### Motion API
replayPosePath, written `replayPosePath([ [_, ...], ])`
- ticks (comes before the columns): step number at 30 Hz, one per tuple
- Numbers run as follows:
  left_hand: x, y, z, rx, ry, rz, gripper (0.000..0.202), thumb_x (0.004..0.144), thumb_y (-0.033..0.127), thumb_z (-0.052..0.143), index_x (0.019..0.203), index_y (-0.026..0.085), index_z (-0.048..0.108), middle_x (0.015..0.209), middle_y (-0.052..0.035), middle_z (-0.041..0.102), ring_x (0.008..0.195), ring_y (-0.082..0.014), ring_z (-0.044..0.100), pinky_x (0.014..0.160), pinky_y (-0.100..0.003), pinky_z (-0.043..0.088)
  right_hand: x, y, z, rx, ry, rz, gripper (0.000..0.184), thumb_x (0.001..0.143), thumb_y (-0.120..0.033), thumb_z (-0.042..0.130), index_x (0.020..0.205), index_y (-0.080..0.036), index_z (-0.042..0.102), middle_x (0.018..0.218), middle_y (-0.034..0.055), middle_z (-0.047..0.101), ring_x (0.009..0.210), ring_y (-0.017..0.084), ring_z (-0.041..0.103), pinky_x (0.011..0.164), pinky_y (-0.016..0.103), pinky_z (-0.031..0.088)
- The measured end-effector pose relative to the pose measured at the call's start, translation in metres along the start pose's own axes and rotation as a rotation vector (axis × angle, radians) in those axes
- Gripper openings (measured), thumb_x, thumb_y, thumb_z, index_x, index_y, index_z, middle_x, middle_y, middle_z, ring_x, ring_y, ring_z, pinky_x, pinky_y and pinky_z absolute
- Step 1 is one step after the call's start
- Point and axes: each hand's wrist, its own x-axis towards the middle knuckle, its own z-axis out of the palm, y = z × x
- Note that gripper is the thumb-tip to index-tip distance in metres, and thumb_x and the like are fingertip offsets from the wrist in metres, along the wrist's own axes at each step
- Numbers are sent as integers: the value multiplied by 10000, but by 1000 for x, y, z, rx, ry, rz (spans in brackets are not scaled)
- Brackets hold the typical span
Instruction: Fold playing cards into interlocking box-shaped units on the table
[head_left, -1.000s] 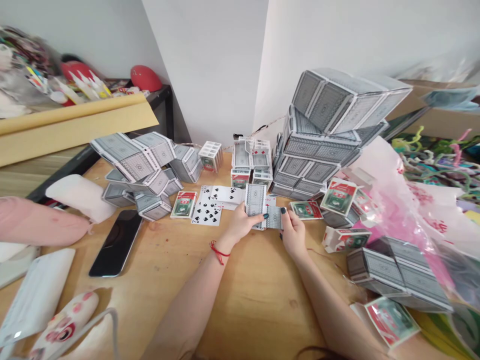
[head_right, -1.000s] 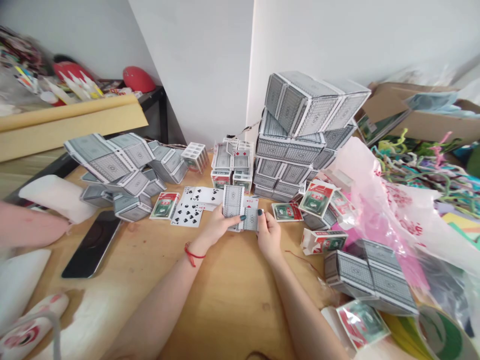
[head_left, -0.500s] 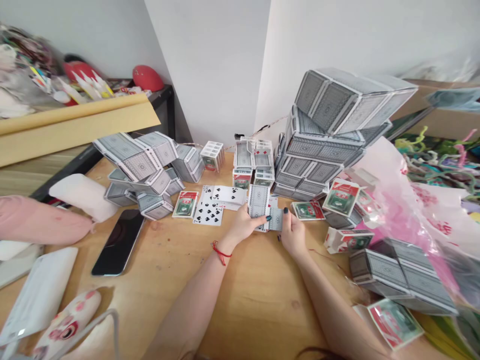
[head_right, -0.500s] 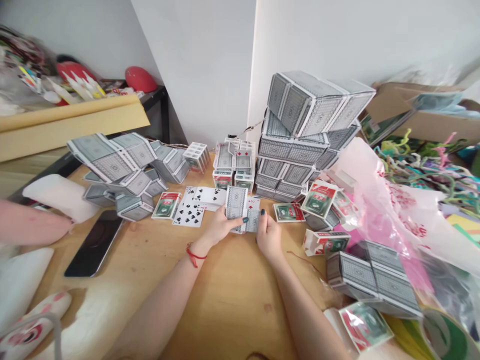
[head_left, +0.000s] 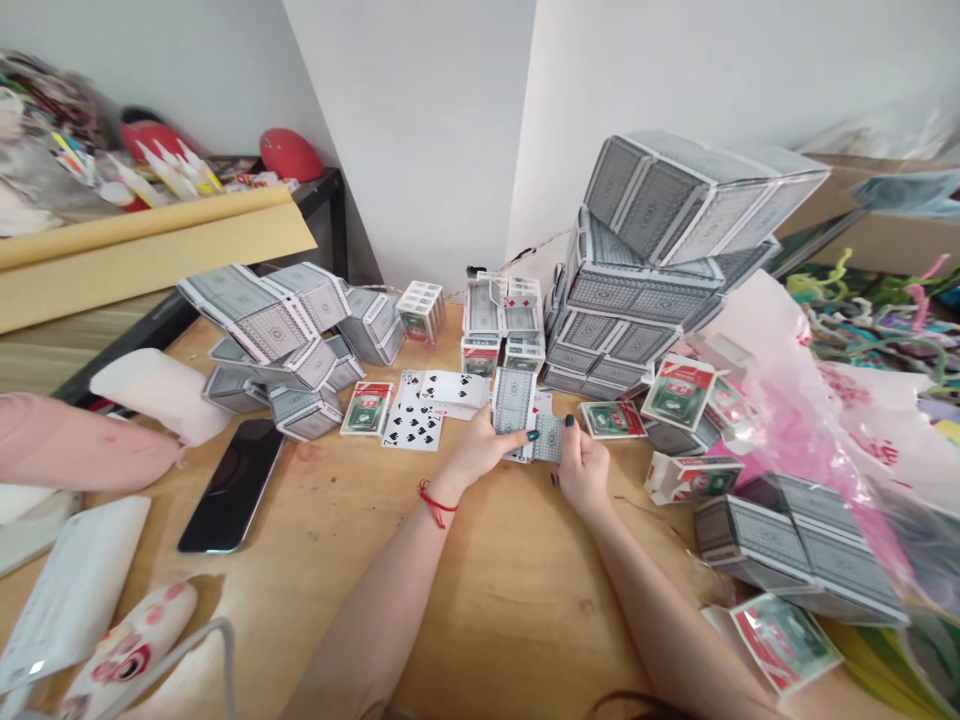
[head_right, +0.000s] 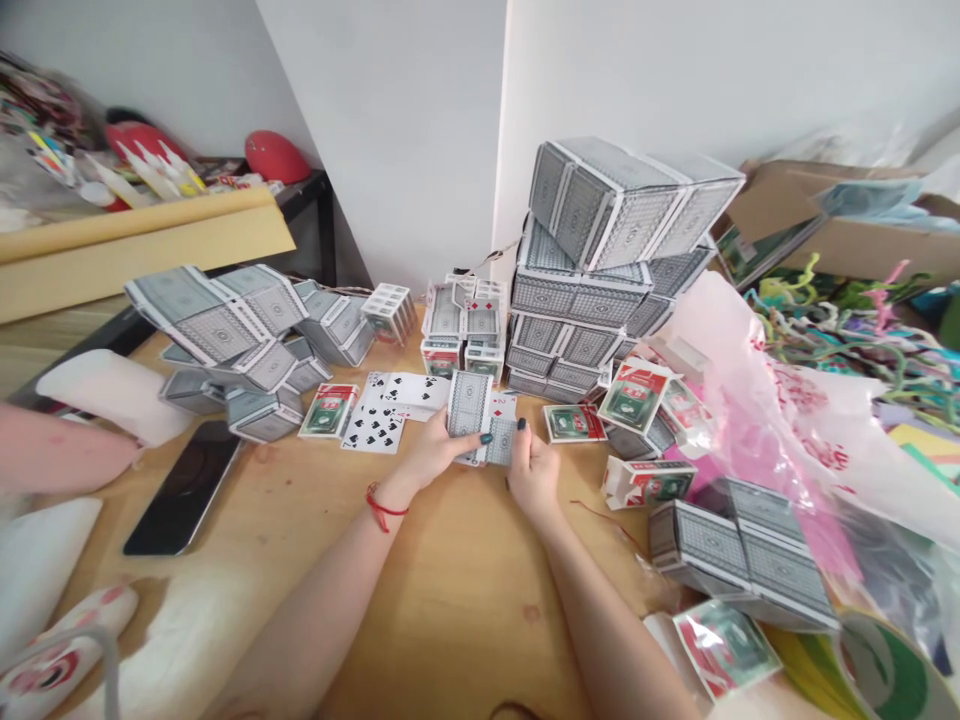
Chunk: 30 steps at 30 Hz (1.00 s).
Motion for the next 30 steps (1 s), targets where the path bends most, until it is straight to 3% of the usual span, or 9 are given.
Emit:
replayPosePath([
  [5,3,6,-11,-76,105,-12,401,592,265,715,940,152,552,926,-66,652,690,-173,625,604,-321,526,4,-2,0,138,-35,-67,492,859,-517,254,501,-204,379,416,-26,417,398,107,400,413,228,341],
  [8,5,8,-24,-208,276,55,387,606,281,700,941,174,538,955,-44,641,690,-160,625,599,-320,528,9,0,0,-27,13,-243,345,852,-440,350,647,-202,493,618,19,543,611,153,517,611,283,436],
  [10,6,9,-30,-227,346,103,387,622,291,684,962,180,536,997,-49,633,747,-169,628,637,-323,526,13,3,1,-188,-23,-384,203,818,-377,436,807,-208,547,818,67,588,817,202,540,755,353,435],
  [13,7,7,-33,-154,404,176,387,636,297,664,985,170,554,1033,-65,628,891,-195,607,762,-333,494,16,7,5,-345,-107,-523,314,788,-313,485,1083,-208,504,1145,113,511,1131,261,410,916,446,360],
  [15,9,5,-32,-110,426,213,371,648,299,646,981,155,570,1036,-74,629,944,-204,587,818,-336,463,17,9,7,-427,-187,-562,443,785,-302,496,1210,-201,420,1257,114,440,1224,279,308,965,490,306],
  [18,12,2,-31,-66,454,238,325,665,290,623,951,142,581,1020,-77,631,946,-201,579,834,-327,441,17,11,9,-485,-266,-570,461,788,-311,506,1222,-183,419,1209,124,484,1182,284,365,967,502,303],
  [22,14,2,-31,-2,495,270,317,675,269,610,964,149,554,1002,-73,623,929,-185,573,828,-311,430,18,12,8,-470,-192,-540,485,762,-349,542,1206,-183,437,1158,135,509,1131,290,404,920,482,361],
  [25,14,2,-30,45,482,282,312,681,262,606,967,155,537,999,-72,614,921,-179,565,823,-306,426,19,12,9,-477,-227,-568,537,759,-343,543,1250,-187,392,1213,131,477,1176,294,357,949,497,325],
  [30,15,0,-28,66,491,280,287,685,303,612,919,151,544,938,-64,609,862,-167,554,766,-276,424,20,15,10,-461,-192,-537,469,755,-313,536,1195,-182,438,1136,138,509,1094,305,416,898,501,359],
])
